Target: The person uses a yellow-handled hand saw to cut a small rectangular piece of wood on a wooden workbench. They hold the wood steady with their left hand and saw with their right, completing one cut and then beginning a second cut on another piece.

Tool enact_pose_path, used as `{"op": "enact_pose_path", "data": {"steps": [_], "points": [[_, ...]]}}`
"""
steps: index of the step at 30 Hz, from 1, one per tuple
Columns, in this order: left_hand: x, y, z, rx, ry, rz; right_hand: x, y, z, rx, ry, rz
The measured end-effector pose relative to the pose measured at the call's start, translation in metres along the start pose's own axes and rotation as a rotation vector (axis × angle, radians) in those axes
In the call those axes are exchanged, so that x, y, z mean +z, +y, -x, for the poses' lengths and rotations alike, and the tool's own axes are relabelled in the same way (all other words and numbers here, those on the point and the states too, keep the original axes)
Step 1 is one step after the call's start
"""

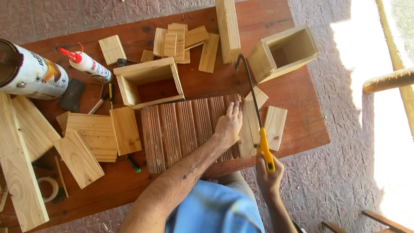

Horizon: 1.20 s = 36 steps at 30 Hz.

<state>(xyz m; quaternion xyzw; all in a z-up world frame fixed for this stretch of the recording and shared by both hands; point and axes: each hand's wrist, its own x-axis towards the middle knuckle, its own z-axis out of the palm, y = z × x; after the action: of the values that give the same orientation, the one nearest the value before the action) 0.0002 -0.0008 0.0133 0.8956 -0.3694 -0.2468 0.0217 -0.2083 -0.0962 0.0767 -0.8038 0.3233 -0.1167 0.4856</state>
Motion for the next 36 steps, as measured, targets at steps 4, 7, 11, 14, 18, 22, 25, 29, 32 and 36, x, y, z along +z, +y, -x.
{"op": "enact_pose_path", "data": {"steps": [4, 7, 11, 14, 18, 22, 25, 29, 32, 36], "points": [[0.011, -0.002, -0.006, 0.004, 0.092, 0.033, -0.018, 0.025, 0.032, -0.061, -0.029, -0.155], [0.01, -0.002, -0.005, 0.002, 0.079, 0.028, -0.005, 0.012, 0.01, 0.057, 0.008, -0.05], [0.004, 0.002, 0.0, -0.018, 0.028, 0.049, 0.004, 0.022, -0.005, -0.035, -0.031, -0.044], [0.009, 0.0, -0.006, -0.02, 0.058, 0.076, -0.014, 0.035, 0.021, -0.062, -0.045, -0.058], [0.017, 0.0, -0.011, -0.026, 0.098, 0.074, -0.033, 0.04, 0.039, -0.004, -0.067, -0.167], [0.012, 0.0, -0.01, -0.024, 0.067, 0.071, -0.045, 0.043, 0.032, 0.069, -0.114, -0.301], [0.008, 0.002, -0.005, -0.02, 0.05, 0.015, -0.052, 0.012, 0.03, 0.139, -0.06, -0.319], [0.002, 0.004, 0.001, -0.028, 0.058, 0.01, -0.048, 0.001, 0.031, 0.144, -0.041, -0.3], [0.0, 0.005, 0.0, -0.021, 0.065, -0.008, -0.04, 0.012, 0.033, 0.102, -0.031, -0.202], [-0.009, 0.009, 0.002, -0.018, -0.002, -0.079, -0.03, -0.014, 0.028, 0.101, 0.001, -0.133]]}}
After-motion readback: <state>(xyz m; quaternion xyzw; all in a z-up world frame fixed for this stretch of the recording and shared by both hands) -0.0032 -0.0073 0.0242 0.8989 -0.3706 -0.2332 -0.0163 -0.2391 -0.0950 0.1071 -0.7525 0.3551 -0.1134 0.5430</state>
